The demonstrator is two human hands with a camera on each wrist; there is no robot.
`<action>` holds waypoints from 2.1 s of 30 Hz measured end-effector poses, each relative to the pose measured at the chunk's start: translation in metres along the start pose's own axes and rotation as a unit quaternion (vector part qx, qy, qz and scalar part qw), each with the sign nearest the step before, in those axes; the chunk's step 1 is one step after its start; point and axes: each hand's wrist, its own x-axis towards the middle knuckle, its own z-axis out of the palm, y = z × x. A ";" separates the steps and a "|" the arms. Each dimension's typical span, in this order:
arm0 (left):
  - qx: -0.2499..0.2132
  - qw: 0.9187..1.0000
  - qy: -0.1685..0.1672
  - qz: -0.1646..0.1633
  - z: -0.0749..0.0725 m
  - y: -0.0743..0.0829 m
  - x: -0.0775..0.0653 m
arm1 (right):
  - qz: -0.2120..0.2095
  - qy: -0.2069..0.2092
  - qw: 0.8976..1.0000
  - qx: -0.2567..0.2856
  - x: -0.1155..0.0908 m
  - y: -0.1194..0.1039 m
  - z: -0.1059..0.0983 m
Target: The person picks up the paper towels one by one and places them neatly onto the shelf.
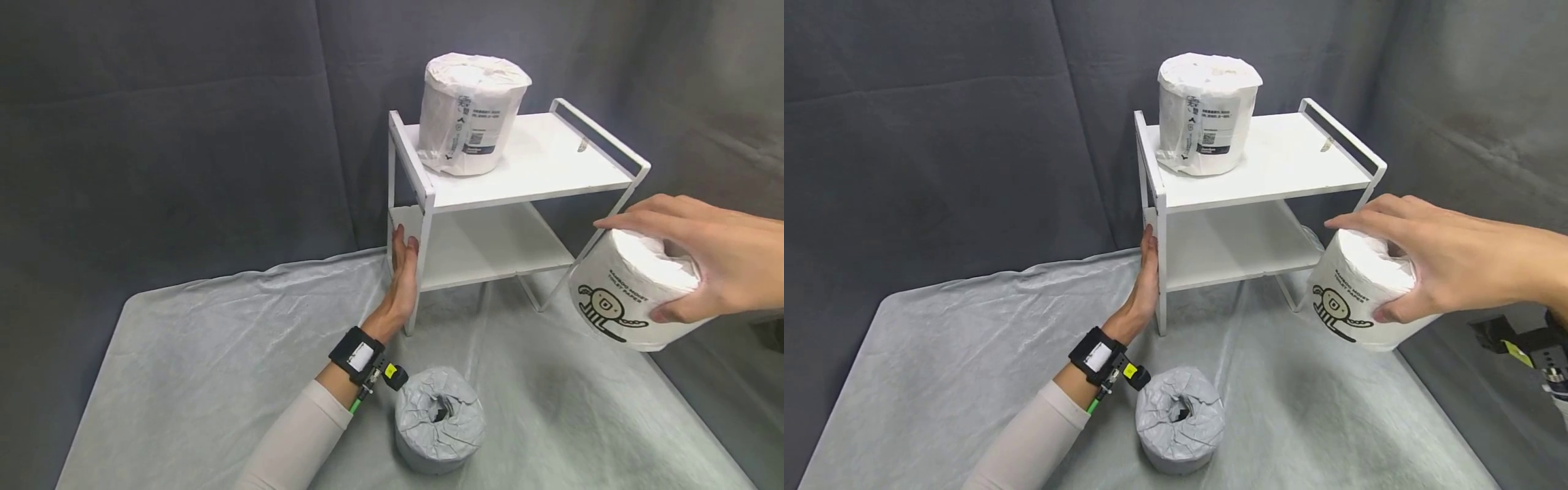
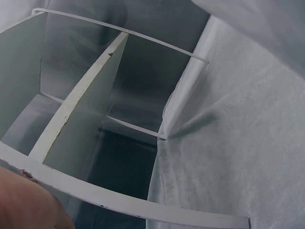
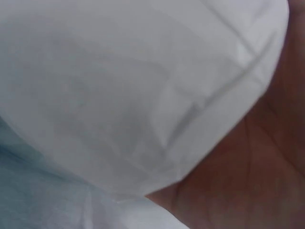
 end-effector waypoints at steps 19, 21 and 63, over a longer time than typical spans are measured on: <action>0.024 1.000 -0.003 -0.002 -0.001 -0.003 0.000 | 0.063 -0.004 0.998 -0.008 0.034 0.041 -0.054; 0.026 1.000 -0.004 -0.002 -0.002 -0.003 -0.001 | 0.073 -0.008 0.997 -0.008 0.039 0.048 -0.059; 0.018 1.000 -0.009 0.001 0.000 -0.002 0.000 | 0.116 -0.152 0.981 -0.020 0.150 0.078 -0.111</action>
